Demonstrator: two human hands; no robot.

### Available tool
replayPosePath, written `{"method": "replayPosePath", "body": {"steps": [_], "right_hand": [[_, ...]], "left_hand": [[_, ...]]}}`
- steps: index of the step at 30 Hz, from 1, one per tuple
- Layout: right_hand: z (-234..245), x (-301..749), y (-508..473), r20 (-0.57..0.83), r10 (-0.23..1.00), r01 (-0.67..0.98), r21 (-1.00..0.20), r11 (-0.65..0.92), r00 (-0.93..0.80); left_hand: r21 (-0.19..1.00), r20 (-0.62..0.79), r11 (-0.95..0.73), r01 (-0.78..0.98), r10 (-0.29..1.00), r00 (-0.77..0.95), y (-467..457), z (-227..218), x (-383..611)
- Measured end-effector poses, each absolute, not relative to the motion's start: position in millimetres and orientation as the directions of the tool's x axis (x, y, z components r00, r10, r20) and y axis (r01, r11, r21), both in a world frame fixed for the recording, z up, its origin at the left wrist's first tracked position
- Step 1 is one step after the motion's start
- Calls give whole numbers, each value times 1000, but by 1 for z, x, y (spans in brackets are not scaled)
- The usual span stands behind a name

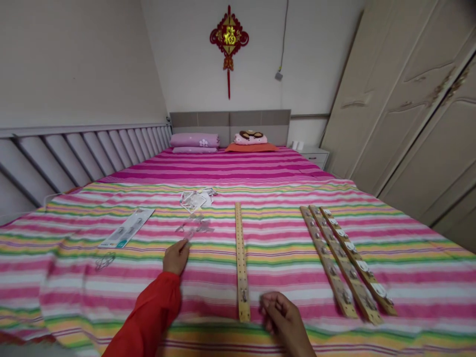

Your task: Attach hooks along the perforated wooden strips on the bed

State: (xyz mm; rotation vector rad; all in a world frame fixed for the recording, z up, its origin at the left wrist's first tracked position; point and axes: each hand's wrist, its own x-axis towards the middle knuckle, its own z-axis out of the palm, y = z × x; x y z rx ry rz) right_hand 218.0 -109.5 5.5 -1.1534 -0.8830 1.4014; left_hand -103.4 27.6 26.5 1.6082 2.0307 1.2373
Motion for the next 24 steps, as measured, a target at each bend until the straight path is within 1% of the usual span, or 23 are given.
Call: {"method": "replayPosePath", "body": {"steps": [3, 5, 8, 10, 11, 13, 15, 17, 20, 24], "right_hand": [[5, 220, -110, -173, 985, -271, -949, -160, 27], [6, 221, -109, -169, 985, -273, -949, -155, 27], [12, 220, -106, -162, 986, -267, -953, -145, 43], [19, 218, -103, -162, 986, -264, -954, -144, 47], [22, 217, -102, -160, 986, -262, -955, -142, 47], [29, 213, -100, -149, 988, -255, -957, -136, 30], [36, 208, -98, -122, 992, -249, -961, -119, 0], [42, 202, -97, -90, 995, -253, -963, -96, -35], [48, 193, -96, -24, 999, -245, -969, -33, -40], [55, 184, -97, 159, 987, -101, -982, 159, 17]], "left_hand": [[906, 122, 107, 410, 860, -495, 19, 37, -97], [966, 25, 132, 222, 809, -588, 9, 46, -89], [995, -57, 93, 21, 760, -647, -10, 61, -77], [983, -149, 49, -175, 767, -624, -20, 71, -68], [954, -214, 40, -296, 781, -586, -25, 75, -62], [854, -337, 72, -515, 832, -442, -35, 82, -50], [748, -410, 162, -643, 875, -257, -46, 86, -35], [674, -442, 238, -700, 888, -124, -58, 87, -18], [599, -492, 329, -730, 871, -11, -73, 82, 7], [552, -487, 415, -723, 864, 125, -86, 76, 29]]}}
